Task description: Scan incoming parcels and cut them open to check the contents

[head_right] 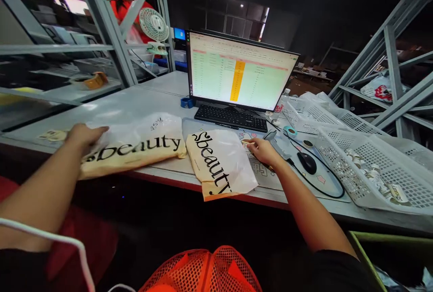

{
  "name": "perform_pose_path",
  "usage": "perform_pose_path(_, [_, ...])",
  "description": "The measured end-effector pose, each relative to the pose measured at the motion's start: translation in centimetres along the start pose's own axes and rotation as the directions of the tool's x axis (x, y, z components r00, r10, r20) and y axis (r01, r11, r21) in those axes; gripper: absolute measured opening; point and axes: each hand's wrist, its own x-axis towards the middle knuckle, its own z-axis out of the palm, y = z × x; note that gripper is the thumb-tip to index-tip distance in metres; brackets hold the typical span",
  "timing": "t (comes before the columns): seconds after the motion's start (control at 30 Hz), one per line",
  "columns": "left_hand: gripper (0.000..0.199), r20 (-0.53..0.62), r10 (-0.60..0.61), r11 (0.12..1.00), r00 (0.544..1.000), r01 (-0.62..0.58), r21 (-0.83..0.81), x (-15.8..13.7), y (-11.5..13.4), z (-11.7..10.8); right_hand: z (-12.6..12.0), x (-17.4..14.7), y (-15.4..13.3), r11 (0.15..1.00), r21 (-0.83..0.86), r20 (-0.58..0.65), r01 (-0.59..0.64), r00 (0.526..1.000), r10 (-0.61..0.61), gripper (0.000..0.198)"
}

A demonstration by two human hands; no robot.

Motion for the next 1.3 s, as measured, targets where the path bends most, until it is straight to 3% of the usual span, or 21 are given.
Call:
perform_pose_path(0.1, [0.095, -0.029, 0.268, 0.957, 0.963, -0.263, 0.119, -4.0, 2.4, 0.6, -1.9, -1.8, 3.5, 0.968, -0.188, -0.182, -0.167, 0.974, 0.132, 0.047])
perform_pose_path(0.13, [0.087, 0.103, 0.456, 0.88, 0.884, -0.465, 0.097, -6.5, 3.2, 1.0, -2.2, -2.2, 4.7, 0.939, -0.253, -0.218, -0.233, 0.959, 0.18, 0.052])
perform_pose_path(0.17, [0.085, 0.304, 0.613, 0.768, 0.729, -0.64, -0.015, -9.7, 3.9, 1.5, -2.3, -2.6, 5.7, 0.908, -0.303, -0.233, -0.289, 0.946, 0.224, 0.056])
perform_pose_path(0.2, [0.091, 0.501, 0.725, 0.613, 0.473, -0.774, -0.156, -13.2, 4.3, 2.3, -2.3, -2.9, 6.6, 0.881, -0.338, -0.239, -0.332, 0.935, 0.261, 0.06])
perform_pose_path(0.23, [0.102, 0.619, 0.762, 0.434, 0.189, -0.859, -0.271, -16.8, 4.4, 3.3, -2.0, -3.0, 7.3, 0.859, -0.363, -0.232, -0.362, 0.928, 0.293, 0.063])
perform_pose_path(0.27, [0.112, 0.673, 0.739, 0.276, -0.041, -0.893, -0.357, -20.4, 4.2, 4.4, -1.6, -3.1, 7.8, 0.842, -0.378, -0.217, -0.384, 0.921, 0.323, 0.065])
perform_pose_path(0.3, [0.118, 0.707, 0.689, 0.185, -0.16, -0.904, -0.386, -23.7, 3.8, 5.6, -1.2, -3.0, 8.1, 0.831, -0.388, -0.199, -0.4, 0.916, 0.348, 0.066])
perform_pose_path(0.33, [0.117, 0.728, 0.657, 0.14, -0.196, -0.917, -0.373, -26.6, 3.2, 6.7, -0.8, -2.8, 8.2, 0.822, -0.395, -0.181, -0.411, 0.912, 0.369, 0.066])
perform_pose_path(0.4, [0.076, 0.702, 0.699, 0.124, -0.136, -0.944, -0.306, -30.8, 2.1, 8.4, 0.0, -2.4, 8.2, 0.807, -0.412, -0.152, -0.423, 0.905, 0.397, 0.065])
perform_pose_path(0.47, [0.038, 0.603, 0.785, 0.123, -0.145, -0.916, -0.381, -32.9, 1.6, 8.9, 0.3, -1.8, 8.2, 0.806, -0.413, -0.144, -0.424, 0.904, 0.402, 0.063])
perform_pose_path(0.53, [0.024, 0.488, 0.862, 0.175, -0.14, -0.821, -0.544, -33.2, 2.7, 8.5, 0.5, -1.3, 8.1, 0.811, -0.399, -0.146, -0.428, 0.903, 0.405, 0.058])
perform_pose_path(0.57, [0.024, 0.443, 0.894, 0.245, -0.071, -0.749, -0.615, -32.7, 3.9, 8.0, 0.5, -1.0, 8.0, 0.814, -0.388, -0.149, -0.432, 0.901, 0.408, 0.055])
perform_pose_path(0.6, [0.026, 0.407, 0.912, 0.339, 0.056, -0.662, -0.668, -31.9, 5.4, 7.6, 0.5, -0.7, 7.9, 0.817, -0.374, -0.152, -0.438, 0.898, 0.412, 0.051])
perform_pose_path(0.7, [0.026, 0.298, 0.7, 0.591, 0.649, -0.291, -0.753, -28.0, 10.7, 7.6, 0.8, 0.2, 7.4, 0.818, -0.337, -0.168, -0.467, 0.884, 0.436, 0.048])
perform_pose_path(0.73, [0.026, 0.246, 0.562, 0.584, 0.789, -0.169, -0.794, -26.4, 12.3, 8.1, 0.8, 0.5, 7.2, 0.816, -0.327, -0.174, -0.477, 0.879, 0.444, 0.05])
perform_pose_path(0.77, [0.027, 0.203, 0.417, 0.54, 0.886, -0.062, -0.839, -24.8, 13.6, 8.9, 0.8, 0.8, 6.9, 0.814, -0.319, -0.178, -0.485, 0.874, 0.451, 0.053])
perform_pose_path(0.8, [0.029, 0.188, 0.29, 0.482, 0.938, 0.026, -0.876, -23.3, 14.5, 9.8, 0.6, 0.9, 6.6, 0.813, -0.311, -0.179, -0.492, 0.871, 0.458, 0.053])
perform_pose_path(0.87, [0.031, 0.213, 0.158, 0.461, 0.964, 0.119, -0.879, -20.8, 14.8, 11.7, -0.3, 0.9, 6.1, 0.825, -0.291, -0.157, -0.484, 0.875, 0.458, 0.047])
perform_pose_path(1.0, [0.032, 0.271, 0.121, 0.658, 0.955, 0.128, -0.743, -18.6, 11.7, 13.3, -4.2, -0.8, 4.8, 0.907, -0.19, 0.004, -0.377, 0.923, 0.384, 0.035])
perform_pose_path(1.13, [0.034, 0.295, 0.126, 0.778, 0.947, 0.091, -0.622, -18.4, 8.2, 13.0, -8.1, -3.4, 2.1, 0.971, 0.195, 0.339, -0.14, 0.938, 0.067, 0.045])
perform_pose_path(1.3, [0.032, 0.383, 0.15, 0.889, 0.911, 0.045, -0.455, -19.1, 6.9, 12.2, -8.7, -3.8, -2.6, 0.975, 0.22, 0.35, 0.014, 0.932, -0.092, 0.036])
